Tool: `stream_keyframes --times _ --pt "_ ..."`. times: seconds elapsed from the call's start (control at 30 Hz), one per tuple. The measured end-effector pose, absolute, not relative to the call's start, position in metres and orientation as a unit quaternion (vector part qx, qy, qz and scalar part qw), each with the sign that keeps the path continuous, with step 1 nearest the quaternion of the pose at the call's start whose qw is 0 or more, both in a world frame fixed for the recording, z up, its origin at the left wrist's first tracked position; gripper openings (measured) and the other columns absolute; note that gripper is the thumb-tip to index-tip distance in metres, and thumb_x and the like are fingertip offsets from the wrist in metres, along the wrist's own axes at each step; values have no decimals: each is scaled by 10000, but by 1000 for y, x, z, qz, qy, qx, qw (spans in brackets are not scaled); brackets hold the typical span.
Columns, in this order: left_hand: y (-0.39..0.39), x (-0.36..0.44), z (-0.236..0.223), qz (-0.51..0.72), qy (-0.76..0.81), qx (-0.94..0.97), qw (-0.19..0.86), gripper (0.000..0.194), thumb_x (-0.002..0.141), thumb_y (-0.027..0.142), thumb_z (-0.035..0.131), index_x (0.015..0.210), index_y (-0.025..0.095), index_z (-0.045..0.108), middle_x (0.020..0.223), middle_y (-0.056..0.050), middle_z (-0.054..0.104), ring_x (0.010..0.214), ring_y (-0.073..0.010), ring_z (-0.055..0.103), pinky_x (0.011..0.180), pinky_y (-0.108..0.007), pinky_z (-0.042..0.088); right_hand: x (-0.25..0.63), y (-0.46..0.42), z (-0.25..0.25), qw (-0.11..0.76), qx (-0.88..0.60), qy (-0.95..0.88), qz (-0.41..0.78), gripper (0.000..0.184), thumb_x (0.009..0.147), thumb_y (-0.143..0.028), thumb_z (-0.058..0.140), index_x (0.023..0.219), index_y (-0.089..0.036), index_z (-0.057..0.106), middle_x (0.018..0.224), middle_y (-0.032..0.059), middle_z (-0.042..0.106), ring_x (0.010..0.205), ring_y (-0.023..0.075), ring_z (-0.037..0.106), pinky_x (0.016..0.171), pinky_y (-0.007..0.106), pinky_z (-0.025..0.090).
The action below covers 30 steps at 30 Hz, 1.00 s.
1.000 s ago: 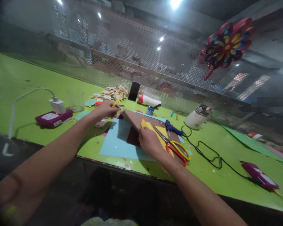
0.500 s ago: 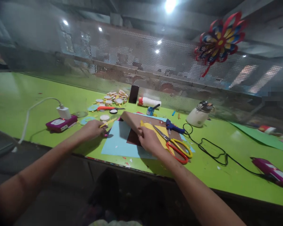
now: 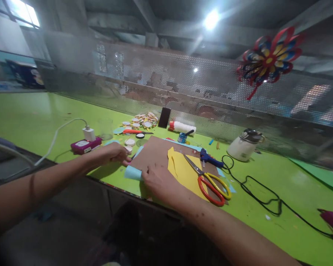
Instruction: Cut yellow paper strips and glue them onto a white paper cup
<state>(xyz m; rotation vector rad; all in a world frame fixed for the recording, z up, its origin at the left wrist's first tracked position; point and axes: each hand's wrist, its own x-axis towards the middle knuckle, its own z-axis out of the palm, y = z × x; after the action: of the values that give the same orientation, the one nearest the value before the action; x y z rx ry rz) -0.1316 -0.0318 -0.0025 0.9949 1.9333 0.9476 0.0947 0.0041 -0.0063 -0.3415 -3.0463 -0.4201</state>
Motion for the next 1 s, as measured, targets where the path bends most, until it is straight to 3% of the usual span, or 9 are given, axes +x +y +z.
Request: stream_keyframes --times 0.1,0.23,0.37,0.47,0.57,0.7,0.87,1.0 --pt "-32 -130 -1 356 776 393 341 127 720 158 555 787 79 627 780 -137 716 626 -172 681 375 -199 259 94 10 -11 40 -149 -977 -146 370 710 -189 625 1071 -135 562 889 122 632 767 259 560 610 314 379" --pt "-31 -133 -2 283 811 424 287 139 719 145 621 837 82 660 743 -81 689 671 -173 653 497 -222 415 101 23 -17 86 -248 -954 -146 248 767 -28 462 931 -164 590 837 102 637 740 225 582 584 287 347" --pt "-23 -133 -9 188 828 467 247 254 840 291 573 1030 126 603 1008 -65 629 845 -182 613 701 -335 515 107 33 -19 134 -319 -929 -131 198 823 -67 425 860 -167 592 786 98 647 693 222 593 568 293 322" --pt "-17 -130 -15 147 831 495 206 278 839 345 567 1019 137 605 1012 -60 626 863 -189 606 736 -359 503 110 36 -17 176 -349 -913 -113 189 840 -93 421 900 -162 586 810 93 656 735 226 605 591 295 327" --pt "-15 -126 -20 135 835 512 148 291 710 420 664 822 151 659 832 -68 668 824 -235 621 683 -315 455 115 39 -15 212 -368 -901 -89 189 830 -111 444 946 -168 583 830 75 669 755 217 612 607 285 333" --pt "-14 -120 -24 134 845 508 99 339 604 469 685 732 156 659 798 -112 679 789 -267 625 608 -289 406 121 42 -15 251 -389 -885 -60 157 811 -129 462 882 -171 596 786 73 676 719 216 609 593 284 330" --pt "-11 -114 -24 153 857 482 104 295 579 427 697 687 157 646 725 -116 669 667 -242 616 537 -273 382 127 47 -14 295 -393 -871 -28 192 799 -134 443 883 -167 613 775 77 686 713 220 609 594 280 349" --pt "-11 -113 -23 180 858 464 127 322 535 402 766 694 152 640 749 -125 663 701 -265 613 534 -280 399 133 50 -15 325 -397 -858 -5 222 802 -151 422 897 -165 622 726 67 684 659 215 605 568 273 359"
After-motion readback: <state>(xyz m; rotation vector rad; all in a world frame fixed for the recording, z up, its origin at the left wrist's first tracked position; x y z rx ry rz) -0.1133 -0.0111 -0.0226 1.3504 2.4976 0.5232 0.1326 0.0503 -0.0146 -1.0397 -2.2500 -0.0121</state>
